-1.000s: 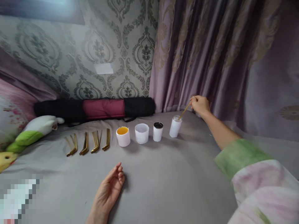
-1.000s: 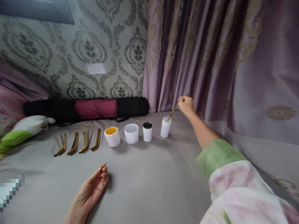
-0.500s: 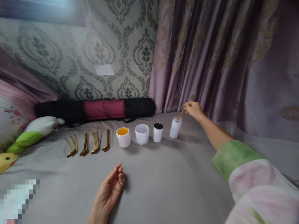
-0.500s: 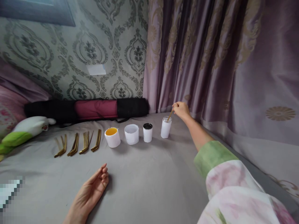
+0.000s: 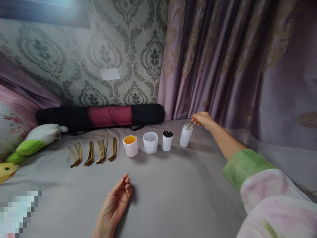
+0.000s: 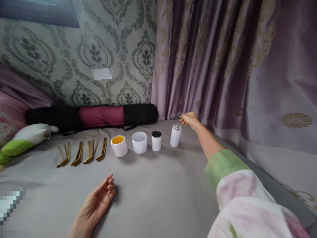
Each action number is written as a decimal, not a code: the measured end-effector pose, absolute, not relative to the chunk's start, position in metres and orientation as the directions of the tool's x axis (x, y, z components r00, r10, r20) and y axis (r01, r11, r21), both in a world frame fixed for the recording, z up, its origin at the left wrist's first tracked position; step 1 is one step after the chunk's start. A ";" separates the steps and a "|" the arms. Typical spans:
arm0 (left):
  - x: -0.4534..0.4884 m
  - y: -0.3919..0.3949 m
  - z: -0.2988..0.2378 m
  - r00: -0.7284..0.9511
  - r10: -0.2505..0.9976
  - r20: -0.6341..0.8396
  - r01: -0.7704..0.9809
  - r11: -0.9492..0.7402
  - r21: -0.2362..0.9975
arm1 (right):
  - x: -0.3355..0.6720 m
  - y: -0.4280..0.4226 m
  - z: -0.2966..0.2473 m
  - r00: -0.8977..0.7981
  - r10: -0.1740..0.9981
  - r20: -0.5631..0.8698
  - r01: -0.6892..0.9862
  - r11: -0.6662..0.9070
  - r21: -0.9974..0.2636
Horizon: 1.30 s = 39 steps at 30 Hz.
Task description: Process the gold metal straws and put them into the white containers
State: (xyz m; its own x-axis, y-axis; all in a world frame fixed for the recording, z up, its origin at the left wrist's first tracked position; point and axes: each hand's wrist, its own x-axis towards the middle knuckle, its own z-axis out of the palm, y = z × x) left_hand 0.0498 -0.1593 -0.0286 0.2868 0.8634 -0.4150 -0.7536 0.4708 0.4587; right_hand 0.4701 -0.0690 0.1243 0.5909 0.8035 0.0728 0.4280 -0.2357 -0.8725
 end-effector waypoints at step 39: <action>0.050 -0.160 -0.028 0.288 0.865 -0.410 -0.755 0.469 0.458 | 0.468 -0.069 0.107 0.637 0.766 -0.088 0.339 -0.381 -0.860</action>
